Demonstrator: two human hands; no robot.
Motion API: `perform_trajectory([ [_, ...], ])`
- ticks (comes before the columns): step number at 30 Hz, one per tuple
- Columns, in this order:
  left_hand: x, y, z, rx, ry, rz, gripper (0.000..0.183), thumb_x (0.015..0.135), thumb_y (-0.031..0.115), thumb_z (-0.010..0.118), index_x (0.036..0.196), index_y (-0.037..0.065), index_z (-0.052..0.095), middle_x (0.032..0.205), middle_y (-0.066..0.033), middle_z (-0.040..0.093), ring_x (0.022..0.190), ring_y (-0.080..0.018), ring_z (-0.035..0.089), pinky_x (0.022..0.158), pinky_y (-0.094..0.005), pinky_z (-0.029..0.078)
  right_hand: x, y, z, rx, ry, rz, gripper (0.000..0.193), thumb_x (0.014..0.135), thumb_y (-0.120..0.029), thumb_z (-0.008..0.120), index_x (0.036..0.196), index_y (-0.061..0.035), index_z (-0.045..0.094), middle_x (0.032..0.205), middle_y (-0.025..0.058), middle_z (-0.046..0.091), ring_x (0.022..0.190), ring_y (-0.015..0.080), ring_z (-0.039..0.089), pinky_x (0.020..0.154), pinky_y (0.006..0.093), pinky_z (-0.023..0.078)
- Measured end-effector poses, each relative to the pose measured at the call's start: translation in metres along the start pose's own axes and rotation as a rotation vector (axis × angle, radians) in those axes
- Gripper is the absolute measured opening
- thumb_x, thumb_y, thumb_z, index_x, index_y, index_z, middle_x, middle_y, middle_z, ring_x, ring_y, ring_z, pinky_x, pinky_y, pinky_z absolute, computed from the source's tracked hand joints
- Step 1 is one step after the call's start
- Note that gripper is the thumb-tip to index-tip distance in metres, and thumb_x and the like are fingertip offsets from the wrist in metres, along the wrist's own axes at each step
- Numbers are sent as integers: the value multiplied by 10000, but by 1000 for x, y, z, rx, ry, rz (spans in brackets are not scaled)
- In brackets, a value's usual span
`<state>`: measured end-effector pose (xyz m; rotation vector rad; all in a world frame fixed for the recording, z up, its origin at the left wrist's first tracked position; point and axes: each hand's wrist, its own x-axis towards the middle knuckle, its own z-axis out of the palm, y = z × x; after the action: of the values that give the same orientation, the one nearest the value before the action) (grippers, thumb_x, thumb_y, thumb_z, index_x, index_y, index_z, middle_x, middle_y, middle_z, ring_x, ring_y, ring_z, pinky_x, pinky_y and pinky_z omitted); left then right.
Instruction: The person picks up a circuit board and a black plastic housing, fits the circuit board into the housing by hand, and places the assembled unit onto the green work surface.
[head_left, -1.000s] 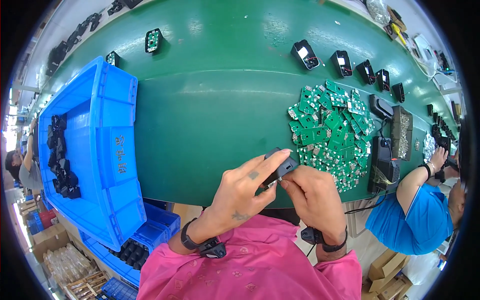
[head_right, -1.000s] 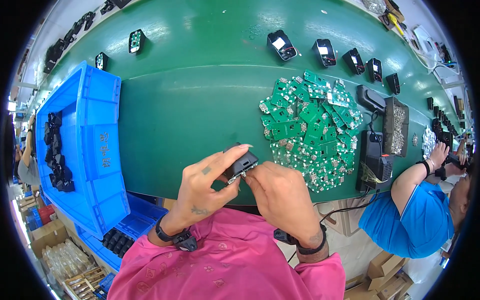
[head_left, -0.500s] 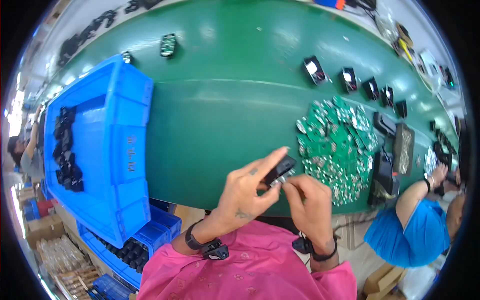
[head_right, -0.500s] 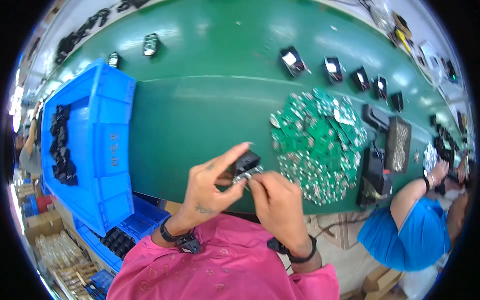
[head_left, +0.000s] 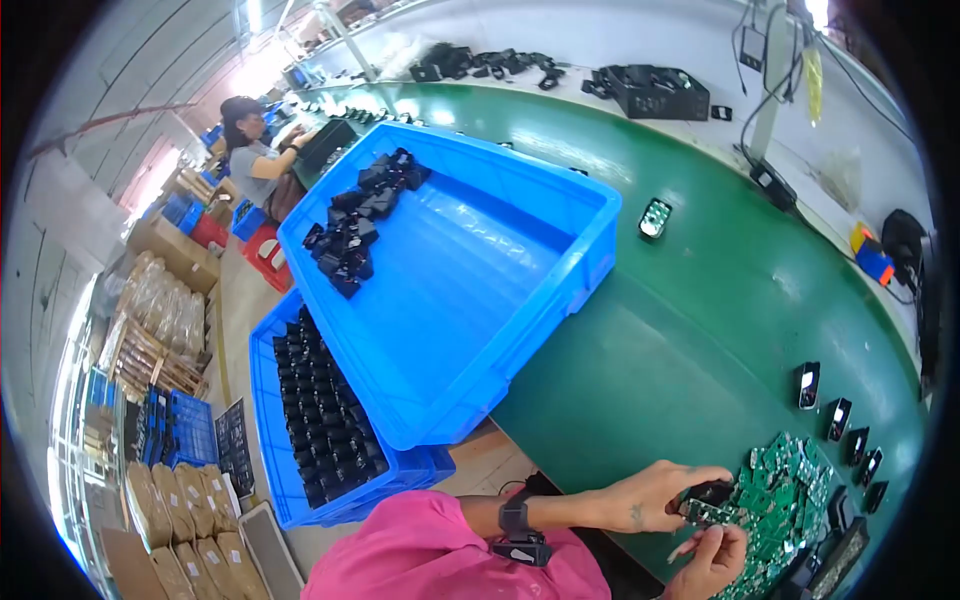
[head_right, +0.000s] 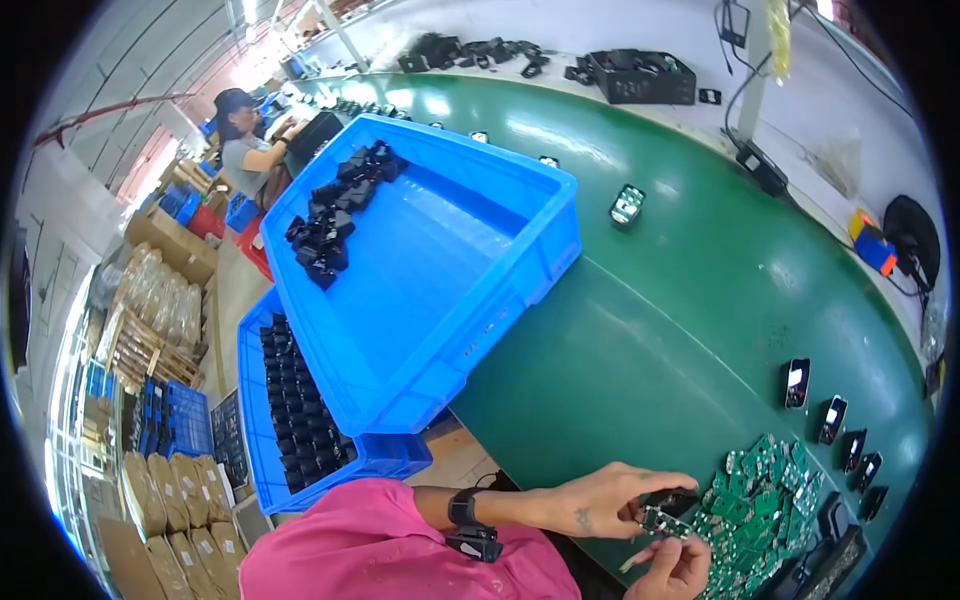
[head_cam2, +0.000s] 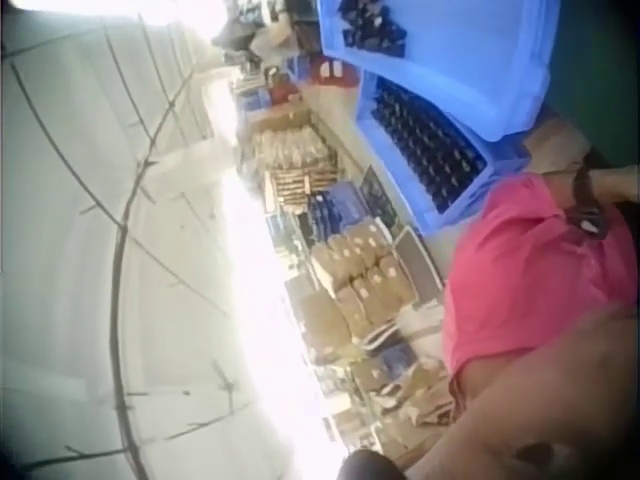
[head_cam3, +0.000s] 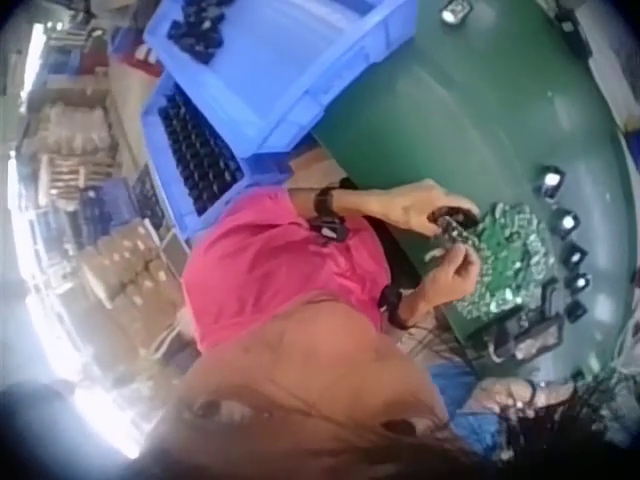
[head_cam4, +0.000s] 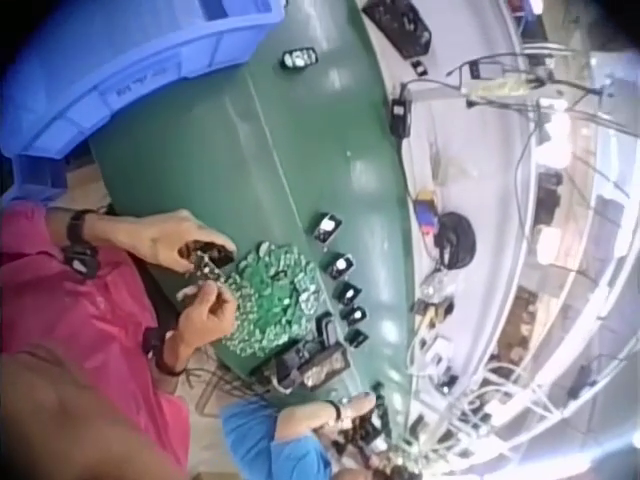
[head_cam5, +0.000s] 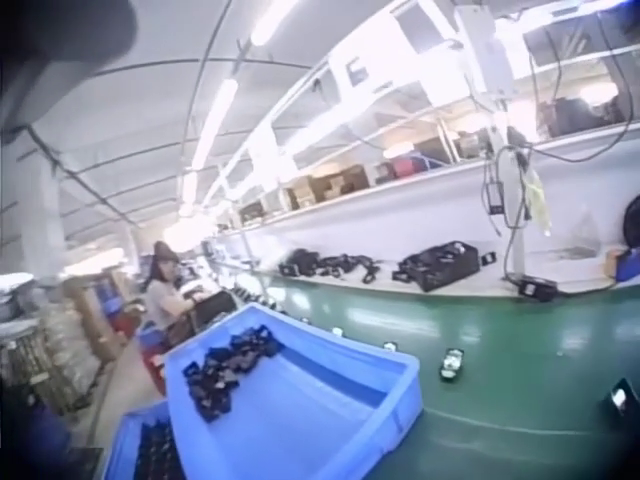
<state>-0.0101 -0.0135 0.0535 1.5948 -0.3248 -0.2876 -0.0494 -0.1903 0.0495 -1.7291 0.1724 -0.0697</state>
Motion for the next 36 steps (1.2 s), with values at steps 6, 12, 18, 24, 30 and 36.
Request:
perform_trajectory([
  [6,-1,-7,5,43,3,257,651,766,-4,647,1382,92,460,995,-136,618,852,-298,636,676,-371,509,-1,-16,5,-48,-100,23,212,945,-104,583,773,18,585,664,60,587,549,106,511,484,263,371],
  [12,-3,-3,7,29,38,195,621,734,-45,593,1338,80,523,1013,-145,616,858,-294,627,660,-357,494,4,-38,-13,-319,-405,-179,297,1002,-206,523,775,-15,513,634,98,403,545,211,379,513,343,341],
  [18,-8,-2,12,82,70,175,600,698,-1,536,1298,16,548,1131,-217,637,992,-396,618,853,-398,486,2,-36,-16,-468,-393,-321,256,988,-220,539,849,-10,584,666,173,512,564,336,465,539,411,386],
  [24,-11,-9,26,45,104,215,652,759,-24,525,1403,59,463,1191,-223,618,1032,-408,618,874,-415,485,-10,-43,-10,-558,-316,-330,284,982,-226,546,816,-10,624,711,204,575,619,362,555,554,434,409],
  [30,-3,-20,50,130,351,382,573,872,-26,543,1423,108,459,1259,-192,608,1098,-332,636,910,-371,515,-5,-12,-13,-589,-47,-509,268,958,-132,544,719,-11,531,589,134,494,507,243,477,473,384,334],
  [36,-17,-3,30,56,432,56,659,859,-85,476,1485,59,333,1090,-164,667,862,-198,682,755,-303,542,5,-37,14,-346,-114,-344,219,884,-76,624,701,25,558,589,113,490,519,232,471,509,360,335],
])
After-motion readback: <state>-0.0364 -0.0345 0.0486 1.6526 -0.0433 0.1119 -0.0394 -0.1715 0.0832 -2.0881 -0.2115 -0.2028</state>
